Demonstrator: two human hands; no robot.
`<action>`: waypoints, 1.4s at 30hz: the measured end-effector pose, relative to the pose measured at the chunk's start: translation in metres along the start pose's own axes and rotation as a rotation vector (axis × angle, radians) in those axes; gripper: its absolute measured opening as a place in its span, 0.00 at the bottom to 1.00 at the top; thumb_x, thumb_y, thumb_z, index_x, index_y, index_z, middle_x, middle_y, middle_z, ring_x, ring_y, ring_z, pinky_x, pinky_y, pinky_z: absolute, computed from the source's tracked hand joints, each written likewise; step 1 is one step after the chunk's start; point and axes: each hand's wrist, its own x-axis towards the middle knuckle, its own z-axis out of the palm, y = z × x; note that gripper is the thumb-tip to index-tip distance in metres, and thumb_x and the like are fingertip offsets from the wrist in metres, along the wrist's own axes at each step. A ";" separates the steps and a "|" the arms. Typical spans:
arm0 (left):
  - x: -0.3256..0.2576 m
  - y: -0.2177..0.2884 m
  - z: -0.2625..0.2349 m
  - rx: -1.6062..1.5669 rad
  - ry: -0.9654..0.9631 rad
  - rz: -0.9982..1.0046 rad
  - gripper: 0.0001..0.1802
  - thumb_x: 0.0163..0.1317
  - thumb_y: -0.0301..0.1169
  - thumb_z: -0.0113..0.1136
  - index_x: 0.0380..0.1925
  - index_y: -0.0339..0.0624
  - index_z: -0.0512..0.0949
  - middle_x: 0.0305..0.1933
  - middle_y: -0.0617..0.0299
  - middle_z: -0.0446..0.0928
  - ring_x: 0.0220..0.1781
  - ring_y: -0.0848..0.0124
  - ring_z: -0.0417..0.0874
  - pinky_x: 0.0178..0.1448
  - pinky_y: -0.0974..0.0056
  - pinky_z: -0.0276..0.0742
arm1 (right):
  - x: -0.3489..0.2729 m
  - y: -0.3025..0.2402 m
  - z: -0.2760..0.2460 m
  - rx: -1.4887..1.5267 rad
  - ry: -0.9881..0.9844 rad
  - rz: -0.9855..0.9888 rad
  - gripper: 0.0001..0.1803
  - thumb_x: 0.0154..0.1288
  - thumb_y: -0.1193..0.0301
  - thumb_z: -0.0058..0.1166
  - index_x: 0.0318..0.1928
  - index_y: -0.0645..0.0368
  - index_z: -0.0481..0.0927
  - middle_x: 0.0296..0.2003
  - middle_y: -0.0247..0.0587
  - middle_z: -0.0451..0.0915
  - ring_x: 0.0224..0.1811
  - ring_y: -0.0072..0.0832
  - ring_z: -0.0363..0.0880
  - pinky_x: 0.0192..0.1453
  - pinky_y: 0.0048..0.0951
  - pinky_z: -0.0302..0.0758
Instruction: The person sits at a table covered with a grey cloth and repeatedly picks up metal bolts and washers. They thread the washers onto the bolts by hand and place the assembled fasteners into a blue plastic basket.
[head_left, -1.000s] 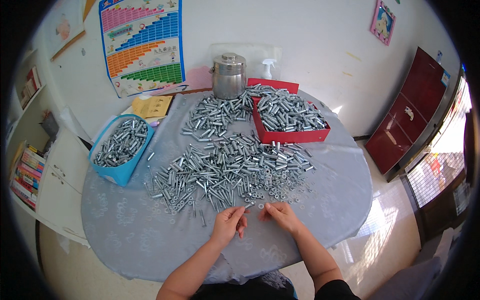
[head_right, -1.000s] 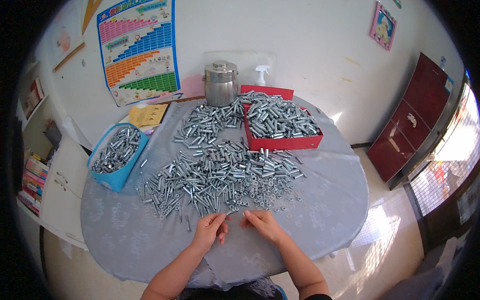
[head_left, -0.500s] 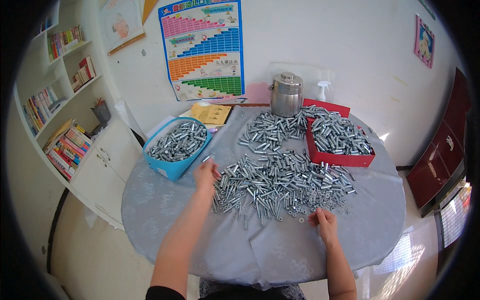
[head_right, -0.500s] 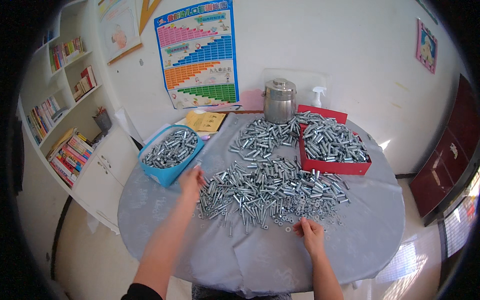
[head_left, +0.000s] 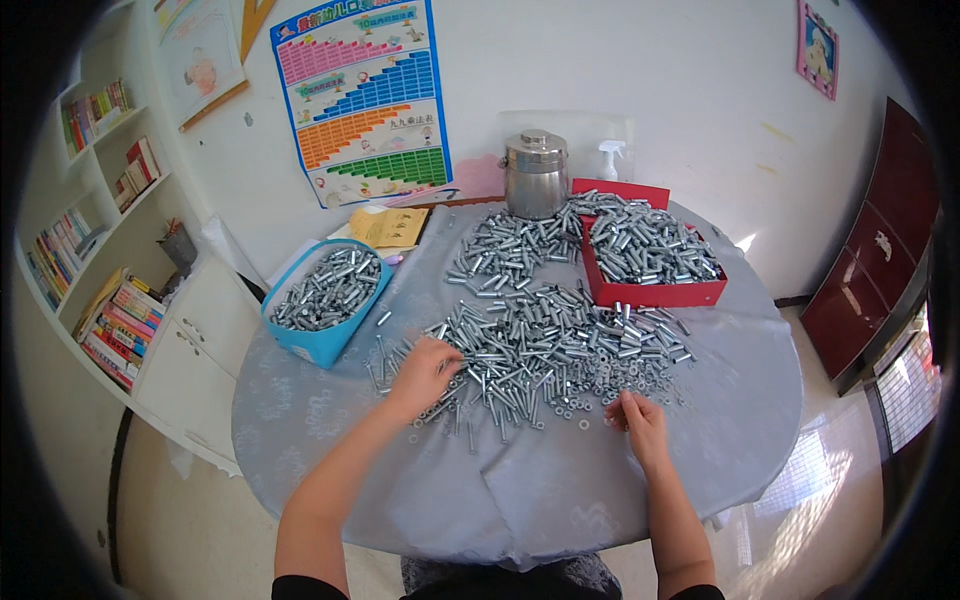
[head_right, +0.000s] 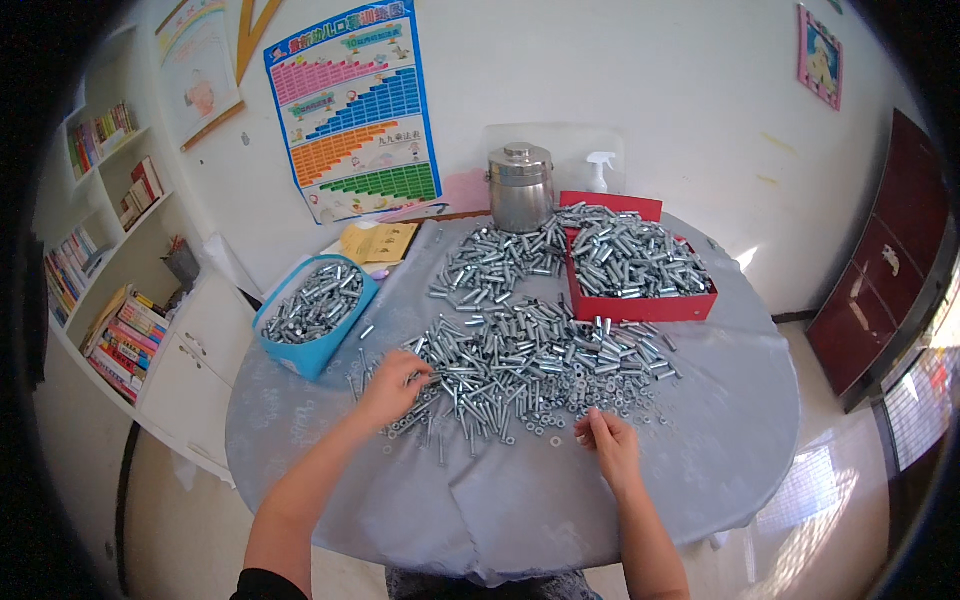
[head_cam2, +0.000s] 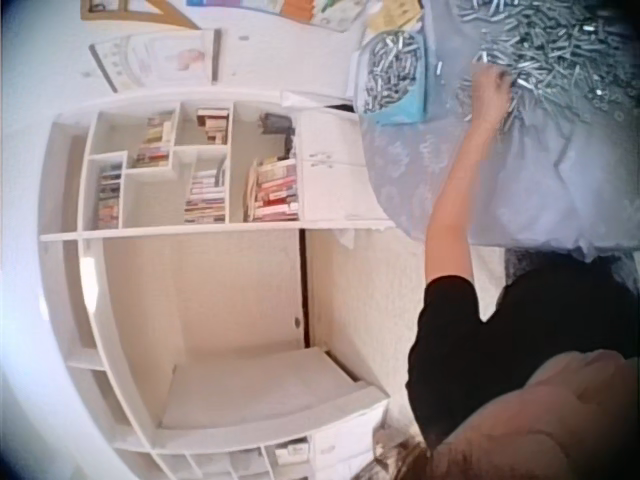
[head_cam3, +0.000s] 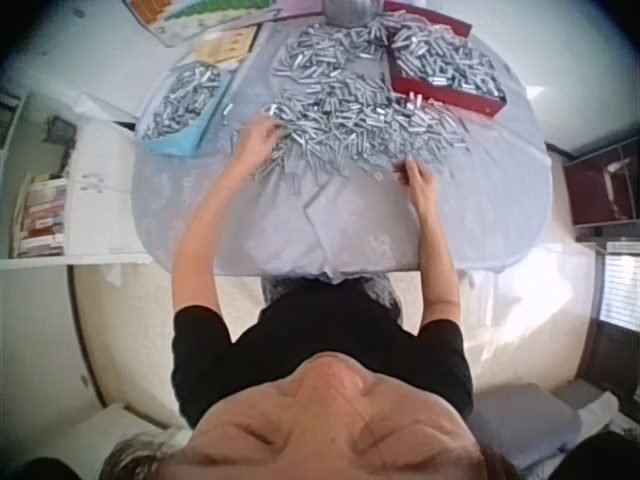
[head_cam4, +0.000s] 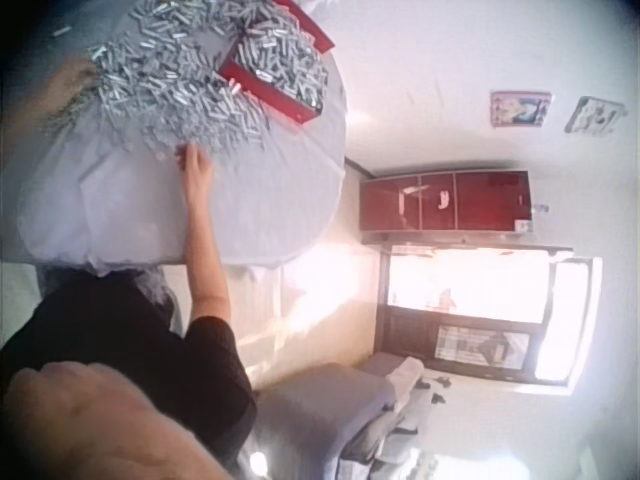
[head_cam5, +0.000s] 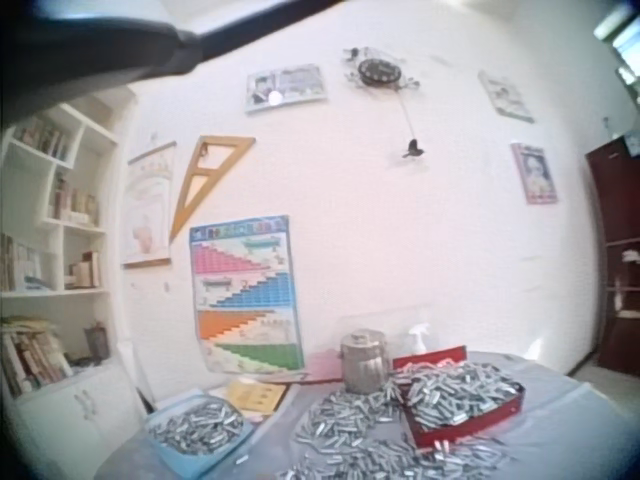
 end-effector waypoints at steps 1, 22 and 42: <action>-0.002 0.007 0.009 0.008 -0.091 0.092 0.06 0.48 0.22 0.55 0.28 0.37 0.77 0.33 0.55 0.75 0.42 0.59 0.72 0.47 0.60 0.68 | 0.001 -0.001 -0.002 0.010 0.013 0.003 0.21 0.67 0.60 0.42 0.27 0.64 0.78 0.21 0.33 0.76 0.21 0.15 0.68 0.26 0.18 0.65; -0.037 0.045 0.037 -0.037 -0.183 0.328 0.08 0.47 0.23 0.55 0.30 0.38 0.75 0.32 0.59 0.74 0.37 0.62 0.74 0.43 0.62 0.71 | 0.048 0.017 -0.090 -0.727 0.589 -0.286 0.16 0.52 0.78 0.51 0.44 0.59 0.76 0.40 0.42 0.78 0.45 0.34 0.73 0.50 0.32 0.69; -0.042 0.093 0.076 -1.509 0.008 -0.620 0.08 0.58 0.22 0.53 0.38 0.34 0.71 0.39 0.47 0.77 0.36 0.64 0.81 0.42 0.64 0.79 | 0.012 -0.010 -0.019 0.027 0.070 -0.262 0.18 0.58 0.78 0.54 0.49 0.58 0.70 0.34 0.30 0.73 0.38 0.19 0.73 0.42 0.21 0.71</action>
